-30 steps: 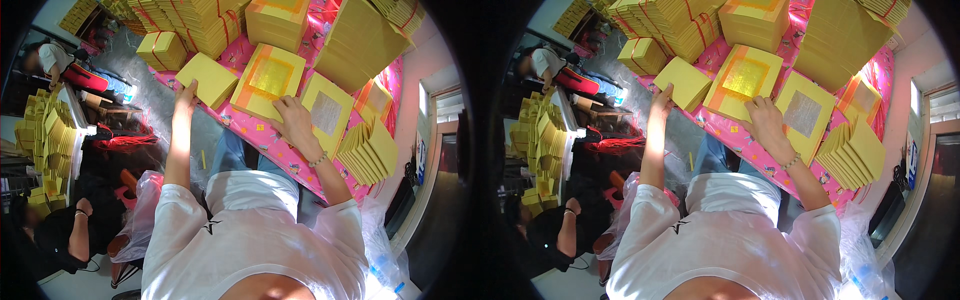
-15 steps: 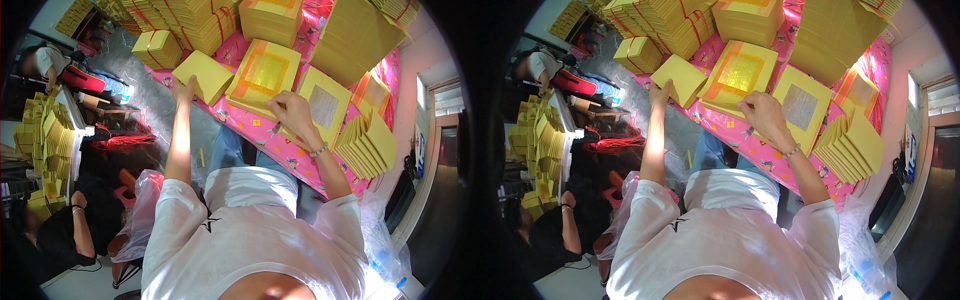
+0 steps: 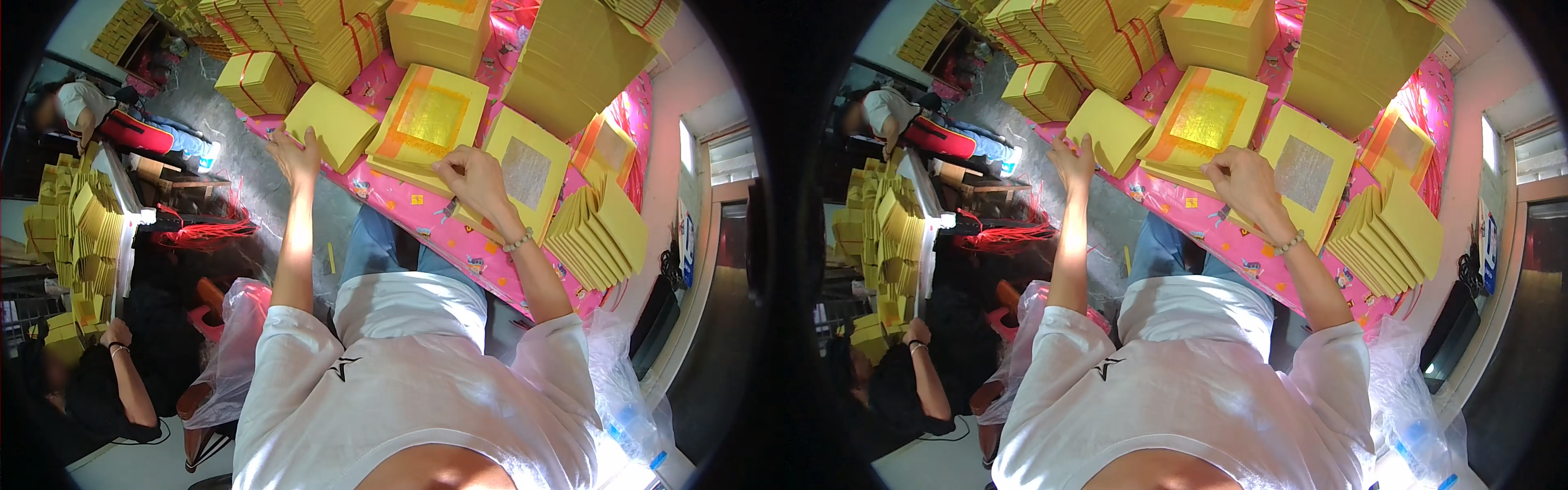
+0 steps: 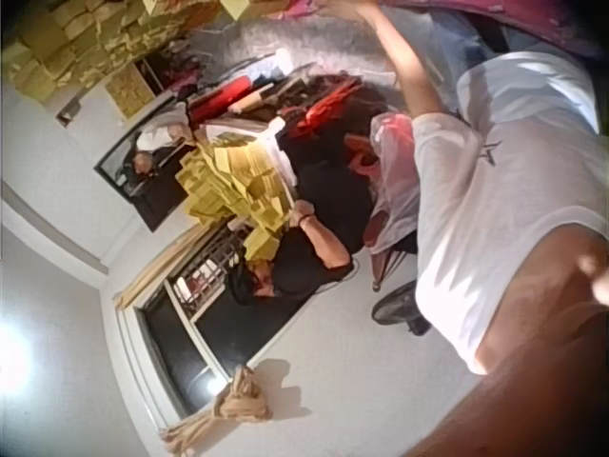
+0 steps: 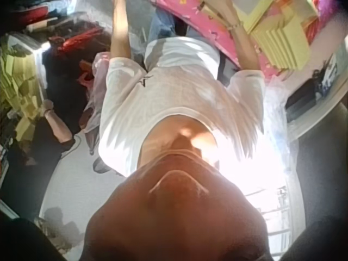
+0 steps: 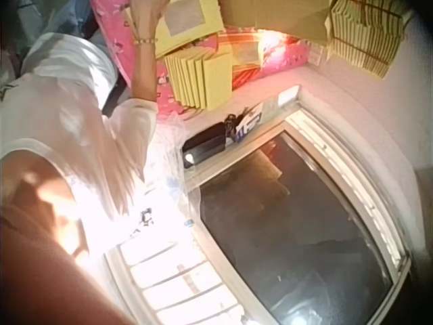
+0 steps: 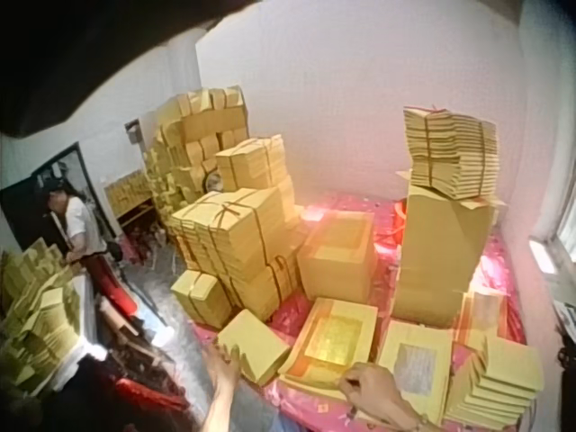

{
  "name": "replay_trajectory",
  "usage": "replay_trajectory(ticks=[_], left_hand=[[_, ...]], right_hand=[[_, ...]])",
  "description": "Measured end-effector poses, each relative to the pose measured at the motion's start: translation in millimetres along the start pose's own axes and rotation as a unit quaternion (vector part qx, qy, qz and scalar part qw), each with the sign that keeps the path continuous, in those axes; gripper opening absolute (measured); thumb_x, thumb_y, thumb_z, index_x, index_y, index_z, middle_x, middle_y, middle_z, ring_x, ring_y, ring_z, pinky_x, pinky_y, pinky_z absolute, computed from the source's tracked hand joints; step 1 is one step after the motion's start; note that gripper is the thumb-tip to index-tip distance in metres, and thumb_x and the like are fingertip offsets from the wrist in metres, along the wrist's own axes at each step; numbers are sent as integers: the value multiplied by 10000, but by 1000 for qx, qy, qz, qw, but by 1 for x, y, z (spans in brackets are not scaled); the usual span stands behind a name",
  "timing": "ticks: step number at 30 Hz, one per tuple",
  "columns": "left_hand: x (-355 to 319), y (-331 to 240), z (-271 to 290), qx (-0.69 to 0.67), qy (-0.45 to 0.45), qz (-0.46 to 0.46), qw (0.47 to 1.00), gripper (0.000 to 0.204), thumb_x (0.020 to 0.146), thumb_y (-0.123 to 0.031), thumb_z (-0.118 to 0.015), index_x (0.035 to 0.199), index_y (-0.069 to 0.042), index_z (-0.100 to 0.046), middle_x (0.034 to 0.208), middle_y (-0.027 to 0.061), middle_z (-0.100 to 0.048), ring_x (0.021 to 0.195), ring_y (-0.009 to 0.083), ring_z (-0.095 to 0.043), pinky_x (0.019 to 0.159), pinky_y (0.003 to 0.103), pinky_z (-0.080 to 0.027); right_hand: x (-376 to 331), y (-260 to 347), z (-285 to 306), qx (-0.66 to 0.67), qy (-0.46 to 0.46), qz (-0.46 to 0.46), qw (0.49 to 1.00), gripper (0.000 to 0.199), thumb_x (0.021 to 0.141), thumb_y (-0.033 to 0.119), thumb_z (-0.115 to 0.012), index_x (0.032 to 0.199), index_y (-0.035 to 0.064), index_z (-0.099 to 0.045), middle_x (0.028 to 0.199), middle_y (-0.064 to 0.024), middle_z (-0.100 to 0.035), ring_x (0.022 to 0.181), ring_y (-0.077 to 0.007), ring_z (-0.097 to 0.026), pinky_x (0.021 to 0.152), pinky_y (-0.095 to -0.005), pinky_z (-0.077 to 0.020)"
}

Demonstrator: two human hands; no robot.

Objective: The person folds yellow paper sheets with a central transparent window into small packets by hand. They repeatedly pick up a sheet, fold it in half, and place the finished packet onto a growing stack on the table.

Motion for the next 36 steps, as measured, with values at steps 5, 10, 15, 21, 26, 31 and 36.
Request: replay_trajectory(ticks=[5,10,15,21,26,31,36], left_hand=[[-19,-61,16,-66,22,-156,985,383,802,-186,-673,1136,-36,-560,1027,181,-527,944,307,-510,808,414,-431],[-36,-97,18,-161,158,-202,953,302,780,-184,-703,1041,-60,-618,960,103,-596,889,283,-545,784,379,-444],[-52,-109,13,-101,284,-352,886,368,730,-257,-747,1025,-71,-630,982,82,-614,980,290,-516,850,391,-402],[-59,-113,8,-61,299,-360,882,375,717,-222,-737,1052,-96,-624,1023,56,-614,1010,288,-502,876,396,-374],[-58,-124,-3,-32,283,-405,869,277,748,-112,-681,1022,-115,-641,966,33,-634,953,249,-545,850,380,-385],[-50,-133,2,-155,221,-288,919,207,817,-70,-626,1020,-102,-647,900,76,-648,865,255,-593,773,345,-435],[-54,-140,16,-462,378,-72,799,233,914,-80,-579,1137,-10,-589,1038,61,-656,978,141,-603,825,278,-467]], right_hand=[[0,0,0,1,-1,-2,1000,249,805,261,-648,791,18,-706,784,-139,-650,705,-324,-624,670,-411,-482],[1,-2,-2,1,-6,-5,1000,251,804,264,-647,786,21,-706,777,-144,-646,704,-324,-624,665,-415,-482],[1,1,-2,2,-8,-11,1000,250,800,263,-652,781,20,-705,772,-142,-645,693,-328,-622,657,-413,-481],[-1,0,-2,-2,-30,9,1000,247,804,265,-651,785,25,-705,757,-134,-642,685,-330,-620,649,-416,-480],[-4,9,7,18,-82,52,995,260,797,278,-689,903,40,-696,910,-130,-635,880,-313,-600,756,-384,-480],[-5,15,25,85,-259,84,958,663,765,302,-762,1288,32,-458,1275,-194,-450,1184,-311,-463,948,-387,-429],[1,-10,20,384,-175,7,906,899,754,283,-788,1415,8,-243,1409,-188,-328,1327,-296,-340,1045,-432,-357]])
Point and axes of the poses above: each hand's wrist, its own x-axis towards the middle knuckle, its own z-axis out of the back of the hand, y = z × x, the point moved 2 cm from there along x, towards the middle knuckle
